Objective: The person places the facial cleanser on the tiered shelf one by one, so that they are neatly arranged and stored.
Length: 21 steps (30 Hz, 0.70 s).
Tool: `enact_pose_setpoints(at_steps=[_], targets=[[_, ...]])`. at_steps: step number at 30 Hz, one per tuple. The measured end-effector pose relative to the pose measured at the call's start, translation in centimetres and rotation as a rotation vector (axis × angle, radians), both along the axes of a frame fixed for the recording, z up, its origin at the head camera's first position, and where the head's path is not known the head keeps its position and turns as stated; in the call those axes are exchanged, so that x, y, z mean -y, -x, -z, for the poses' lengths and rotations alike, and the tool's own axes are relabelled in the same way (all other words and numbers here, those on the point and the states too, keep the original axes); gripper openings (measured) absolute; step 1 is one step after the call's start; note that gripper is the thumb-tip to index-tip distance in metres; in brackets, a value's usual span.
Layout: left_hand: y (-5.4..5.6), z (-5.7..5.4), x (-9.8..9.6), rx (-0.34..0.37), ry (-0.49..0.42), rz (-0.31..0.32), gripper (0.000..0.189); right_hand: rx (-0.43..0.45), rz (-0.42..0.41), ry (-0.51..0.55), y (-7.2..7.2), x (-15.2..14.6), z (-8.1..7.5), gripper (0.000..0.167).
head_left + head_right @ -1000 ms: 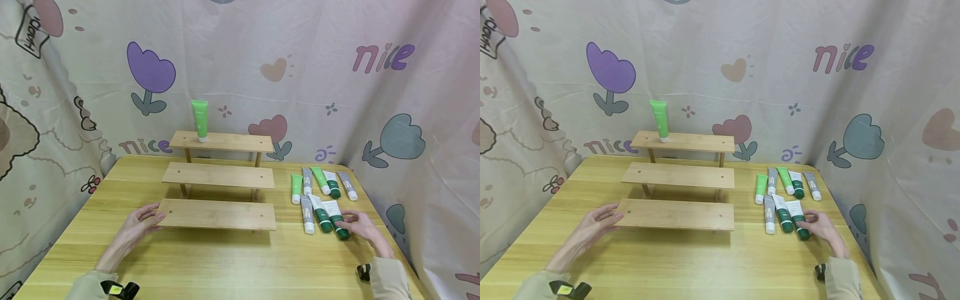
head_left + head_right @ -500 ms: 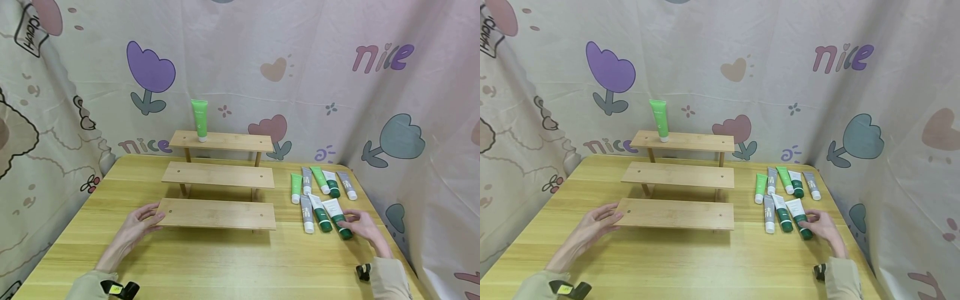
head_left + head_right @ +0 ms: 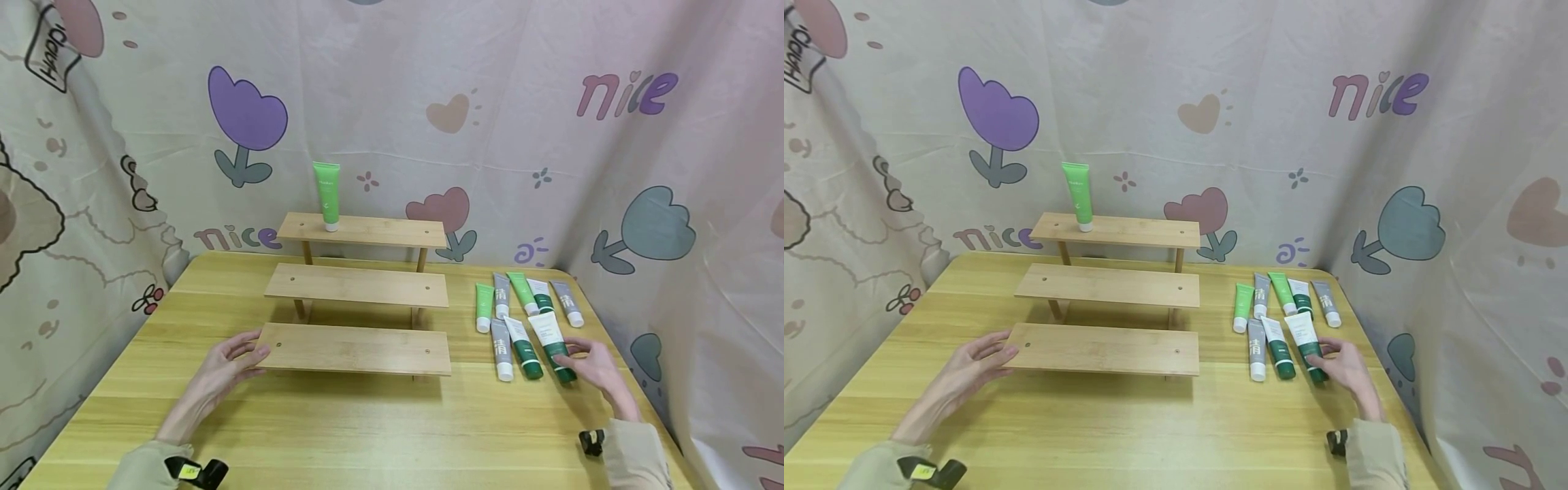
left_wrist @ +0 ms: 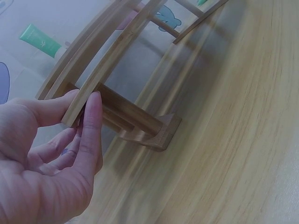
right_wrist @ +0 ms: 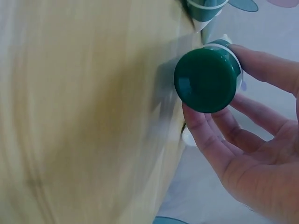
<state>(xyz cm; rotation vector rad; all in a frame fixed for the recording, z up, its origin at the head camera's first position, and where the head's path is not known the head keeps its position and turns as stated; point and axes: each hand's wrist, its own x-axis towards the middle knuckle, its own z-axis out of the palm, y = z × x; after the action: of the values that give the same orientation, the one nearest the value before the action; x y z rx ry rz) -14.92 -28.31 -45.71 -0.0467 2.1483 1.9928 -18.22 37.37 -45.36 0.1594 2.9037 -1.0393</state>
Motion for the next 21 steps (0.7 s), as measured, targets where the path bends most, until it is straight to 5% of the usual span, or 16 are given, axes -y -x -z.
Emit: enact_pose_setpoints(at_steps=[21], targets=[[-0.1, 0.0, -0.1, 0.005, 0.010, -0.008, 0.071, -0.062, 0.032, 0.086, 1.2, 3.3, -1.9, 0.061]])
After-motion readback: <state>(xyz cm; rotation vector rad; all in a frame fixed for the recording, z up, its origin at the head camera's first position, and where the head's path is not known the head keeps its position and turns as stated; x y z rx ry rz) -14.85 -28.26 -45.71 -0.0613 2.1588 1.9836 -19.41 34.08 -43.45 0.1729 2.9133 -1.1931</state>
